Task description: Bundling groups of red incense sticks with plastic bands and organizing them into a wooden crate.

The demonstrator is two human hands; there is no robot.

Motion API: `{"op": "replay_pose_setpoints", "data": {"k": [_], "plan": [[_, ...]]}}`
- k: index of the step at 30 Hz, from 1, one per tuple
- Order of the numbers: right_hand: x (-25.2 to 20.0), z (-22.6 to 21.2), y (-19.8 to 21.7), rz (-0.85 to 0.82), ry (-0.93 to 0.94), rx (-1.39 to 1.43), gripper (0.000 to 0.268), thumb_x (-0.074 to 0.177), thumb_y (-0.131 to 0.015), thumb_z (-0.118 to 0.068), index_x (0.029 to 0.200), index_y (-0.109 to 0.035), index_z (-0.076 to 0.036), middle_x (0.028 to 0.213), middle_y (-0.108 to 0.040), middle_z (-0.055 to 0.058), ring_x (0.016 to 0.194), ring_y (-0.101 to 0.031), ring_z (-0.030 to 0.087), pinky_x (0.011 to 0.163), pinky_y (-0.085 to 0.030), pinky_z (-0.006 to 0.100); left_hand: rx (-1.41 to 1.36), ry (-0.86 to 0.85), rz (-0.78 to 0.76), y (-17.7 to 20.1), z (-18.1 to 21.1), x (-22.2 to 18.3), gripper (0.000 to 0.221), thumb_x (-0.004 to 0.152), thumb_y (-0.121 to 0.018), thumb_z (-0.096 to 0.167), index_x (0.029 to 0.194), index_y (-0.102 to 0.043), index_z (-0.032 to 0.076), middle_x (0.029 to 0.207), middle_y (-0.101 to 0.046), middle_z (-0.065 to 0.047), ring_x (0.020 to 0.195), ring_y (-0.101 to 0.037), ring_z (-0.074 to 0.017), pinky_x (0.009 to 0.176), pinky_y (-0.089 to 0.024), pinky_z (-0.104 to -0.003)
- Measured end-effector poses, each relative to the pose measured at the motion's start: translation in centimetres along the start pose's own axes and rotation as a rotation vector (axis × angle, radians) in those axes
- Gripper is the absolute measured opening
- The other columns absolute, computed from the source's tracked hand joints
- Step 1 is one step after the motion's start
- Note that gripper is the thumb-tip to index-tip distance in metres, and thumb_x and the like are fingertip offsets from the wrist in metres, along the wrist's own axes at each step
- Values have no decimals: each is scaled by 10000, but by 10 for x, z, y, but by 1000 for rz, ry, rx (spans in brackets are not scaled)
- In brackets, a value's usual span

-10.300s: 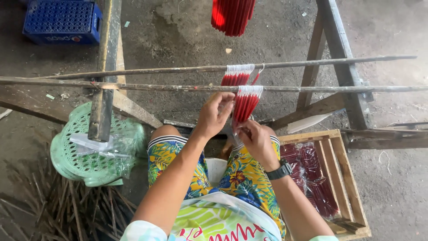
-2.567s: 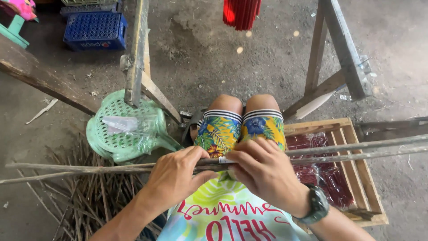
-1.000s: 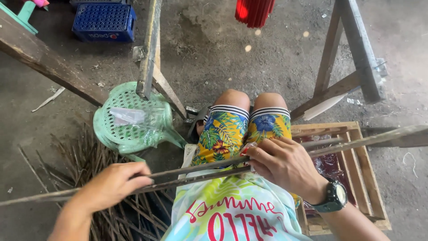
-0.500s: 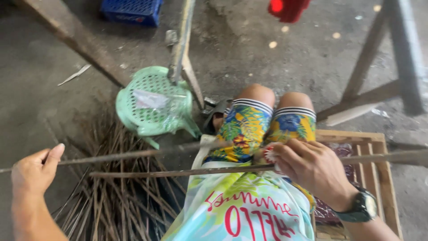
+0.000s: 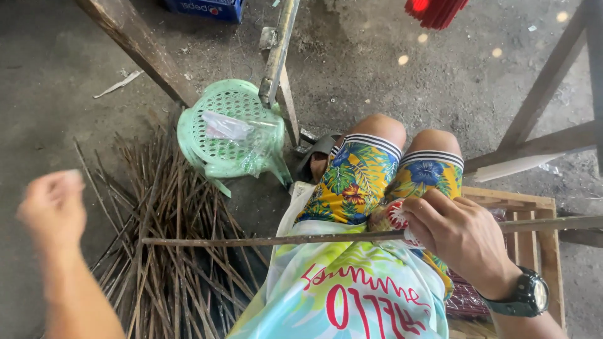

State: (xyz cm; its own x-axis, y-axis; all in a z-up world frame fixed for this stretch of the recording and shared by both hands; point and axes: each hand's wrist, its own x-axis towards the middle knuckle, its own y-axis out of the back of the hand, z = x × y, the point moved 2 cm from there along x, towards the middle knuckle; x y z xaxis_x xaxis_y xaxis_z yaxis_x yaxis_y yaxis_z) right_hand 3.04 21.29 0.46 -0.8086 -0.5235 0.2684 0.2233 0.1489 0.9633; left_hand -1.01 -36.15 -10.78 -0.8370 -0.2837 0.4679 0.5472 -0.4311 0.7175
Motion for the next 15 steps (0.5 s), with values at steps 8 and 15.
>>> {"op": "replay_pose_setpoints", "data": {"k": [8, 15], "plan": [[6, -1, -2, 76, -28, 38, 109, 842, -471, -256, 867, -524, -164, 658, -450, 16, 431, -519, 217, 439, -424, 320, -312, -378, -967, -77, 296, -33, 404, 702, -571, 476, 947, -593, 155, 850, -633, -44, 776, -613, -217, 697, -470, -361], [1, 1, 6, 46, -122, 316, 190, 869, -412, -189, 1014, -502, -105, 745, -505, 45, 563, -530, 226, 509, -422, 335, -299, -719, -882, -84, 331, -67, 170, 735, -639, 231, 836, -553, 126, 742, -595, -31, 641, -579, -260, 573, -427, -368]]}}
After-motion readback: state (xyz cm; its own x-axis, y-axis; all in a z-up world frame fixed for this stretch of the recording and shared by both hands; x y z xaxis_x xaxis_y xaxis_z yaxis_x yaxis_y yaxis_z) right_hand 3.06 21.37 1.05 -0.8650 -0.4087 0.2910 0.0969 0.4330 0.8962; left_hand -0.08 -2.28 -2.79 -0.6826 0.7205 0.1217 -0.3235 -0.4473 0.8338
